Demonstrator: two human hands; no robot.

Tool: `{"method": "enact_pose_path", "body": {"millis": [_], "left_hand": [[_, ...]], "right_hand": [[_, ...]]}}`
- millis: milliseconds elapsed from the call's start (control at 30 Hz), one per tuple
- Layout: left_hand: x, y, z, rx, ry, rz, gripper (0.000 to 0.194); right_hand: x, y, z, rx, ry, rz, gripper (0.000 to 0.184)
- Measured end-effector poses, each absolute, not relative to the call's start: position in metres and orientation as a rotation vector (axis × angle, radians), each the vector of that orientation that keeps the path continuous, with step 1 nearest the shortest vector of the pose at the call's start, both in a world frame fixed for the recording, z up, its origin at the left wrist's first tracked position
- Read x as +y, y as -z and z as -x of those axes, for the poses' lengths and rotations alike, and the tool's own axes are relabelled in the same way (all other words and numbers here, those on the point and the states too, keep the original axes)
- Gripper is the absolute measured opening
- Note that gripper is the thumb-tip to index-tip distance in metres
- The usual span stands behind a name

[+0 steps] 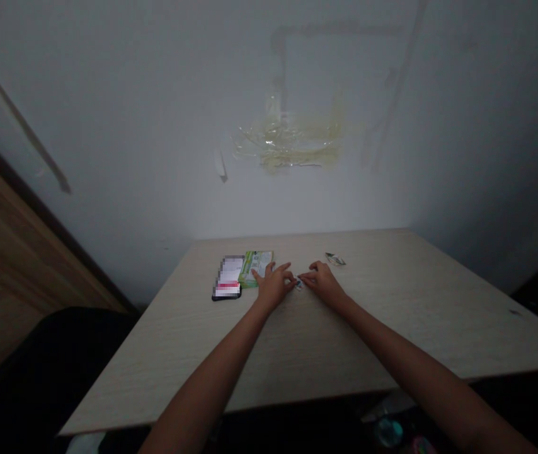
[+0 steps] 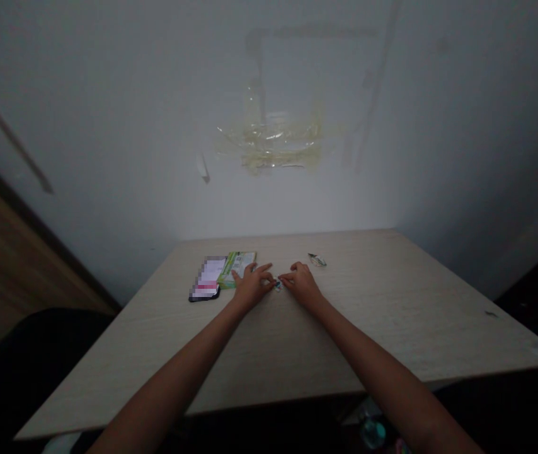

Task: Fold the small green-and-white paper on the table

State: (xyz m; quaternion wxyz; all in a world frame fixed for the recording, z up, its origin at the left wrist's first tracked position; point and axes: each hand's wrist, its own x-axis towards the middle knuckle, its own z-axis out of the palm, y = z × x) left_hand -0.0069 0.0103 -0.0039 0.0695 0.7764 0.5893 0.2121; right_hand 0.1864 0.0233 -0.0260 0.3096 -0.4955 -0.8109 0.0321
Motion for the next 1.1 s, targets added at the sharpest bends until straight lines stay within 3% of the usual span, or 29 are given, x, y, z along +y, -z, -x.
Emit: {"method": "enact_pose_path", "body": {"millis": [1100], "left_hand": [[0.007,0.007,0.005,1.838,-0.688,-2.320,0.013]], "right_hand": [[0.013,0.013,-0.179,-2.214,-0.009,1.558,0.030]]}}
